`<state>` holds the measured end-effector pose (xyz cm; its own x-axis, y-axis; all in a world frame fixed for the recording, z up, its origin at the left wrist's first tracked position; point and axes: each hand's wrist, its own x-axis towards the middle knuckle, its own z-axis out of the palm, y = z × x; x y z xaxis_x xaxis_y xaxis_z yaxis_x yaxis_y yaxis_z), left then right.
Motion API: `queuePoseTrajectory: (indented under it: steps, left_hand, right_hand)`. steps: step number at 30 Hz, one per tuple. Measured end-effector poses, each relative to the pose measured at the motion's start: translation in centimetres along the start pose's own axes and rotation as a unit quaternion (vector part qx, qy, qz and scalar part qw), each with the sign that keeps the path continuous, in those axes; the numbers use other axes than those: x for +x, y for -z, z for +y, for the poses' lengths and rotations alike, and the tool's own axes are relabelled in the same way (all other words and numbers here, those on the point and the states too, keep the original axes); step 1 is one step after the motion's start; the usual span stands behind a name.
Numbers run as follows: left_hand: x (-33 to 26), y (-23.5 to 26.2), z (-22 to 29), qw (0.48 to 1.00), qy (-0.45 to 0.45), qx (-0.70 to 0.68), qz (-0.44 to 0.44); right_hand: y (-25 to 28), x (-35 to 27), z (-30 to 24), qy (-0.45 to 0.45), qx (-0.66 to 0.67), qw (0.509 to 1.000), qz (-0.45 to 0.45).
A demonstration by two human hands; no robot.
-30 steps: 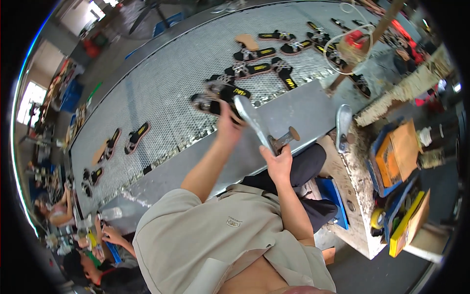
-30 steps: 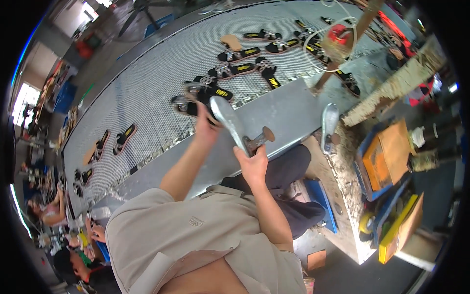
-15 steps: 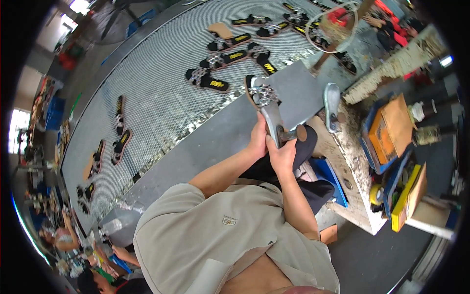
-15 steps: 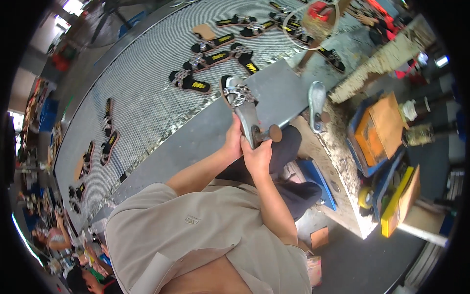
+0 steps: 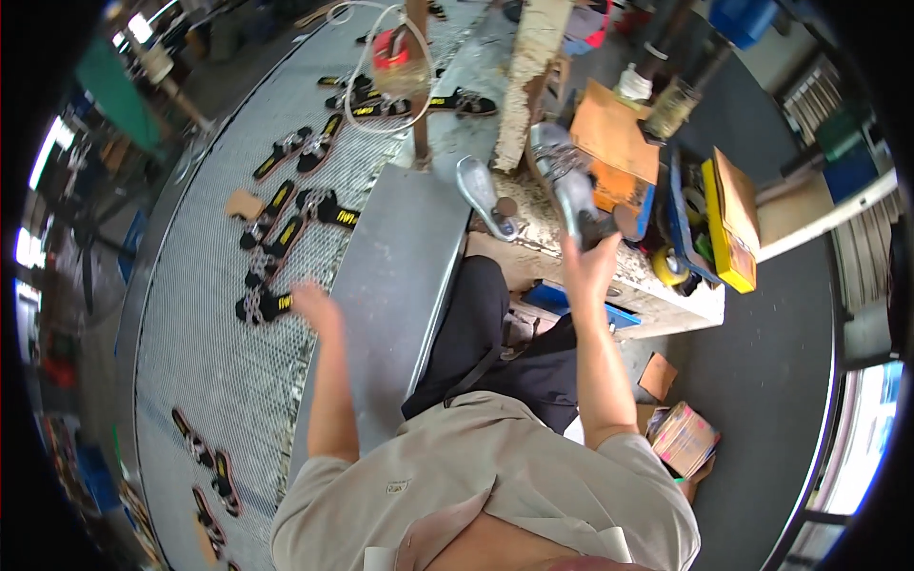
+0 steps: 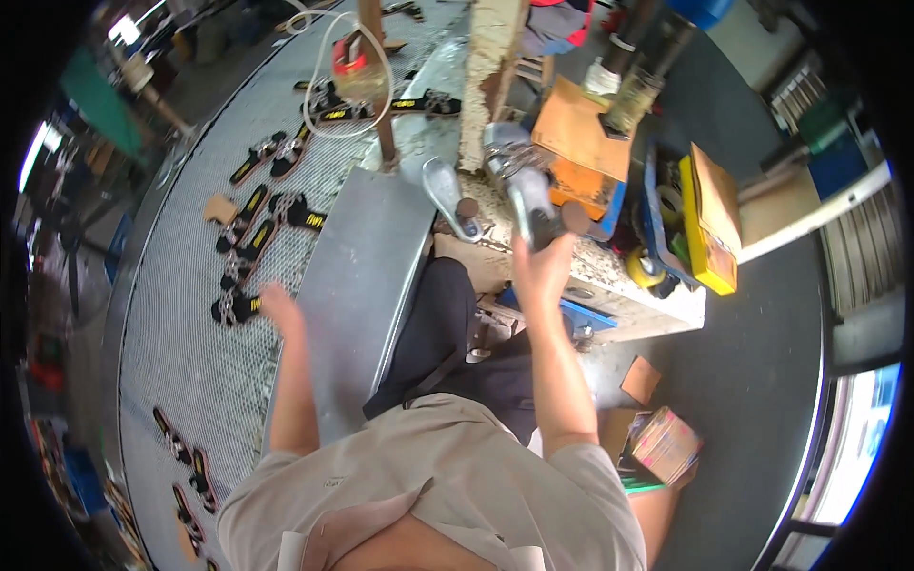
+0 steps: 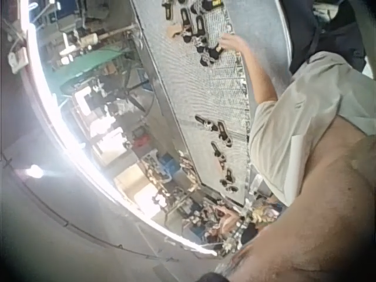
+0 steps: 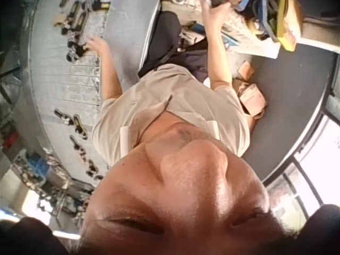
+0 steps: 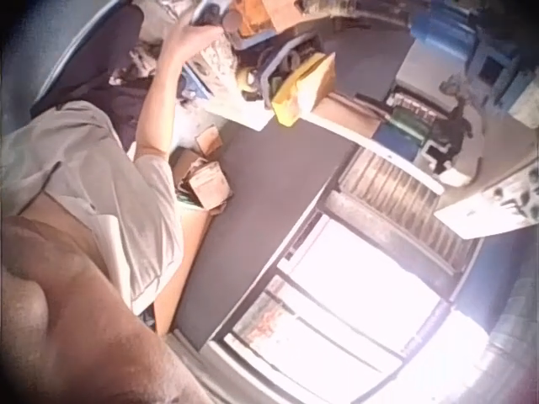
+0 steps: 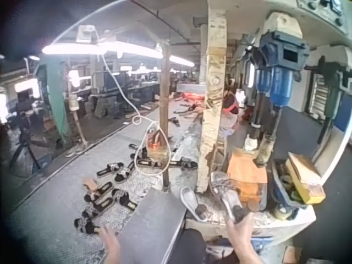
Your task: Assembling shoe components, specifically sandals, by attaching uppers to soles and inspecting items on a conveyor.
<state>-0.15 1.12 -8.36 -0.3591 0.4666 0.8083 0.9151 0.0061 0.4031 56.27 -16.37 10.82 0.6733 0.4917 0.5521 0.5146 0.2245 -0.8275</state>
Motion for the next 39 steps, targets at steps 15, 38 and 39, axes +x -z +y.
queuePoseTrajectory:
  steps: [15,38,39]
  left_hand:
    - [7.6,4.0,-6.6,0.881,0.421,0.180,-0.120]
    - [14.5,3.0,6.3,0.808,0.354,-0.468,0.045]
    - [13.3,2.6,8.4,0.760,0.359,-0.542,0.012]
  right_hand:
    - [-1.4,11.7,7.3,0.204,-0.282,0.922,0.171]
    - [2.8,-15.9,11.1,-0.035,-0.017,0.990,-0.139]
    - [3.1,-15.0,11.4,-0.031,0.000,0.992,-0.123]
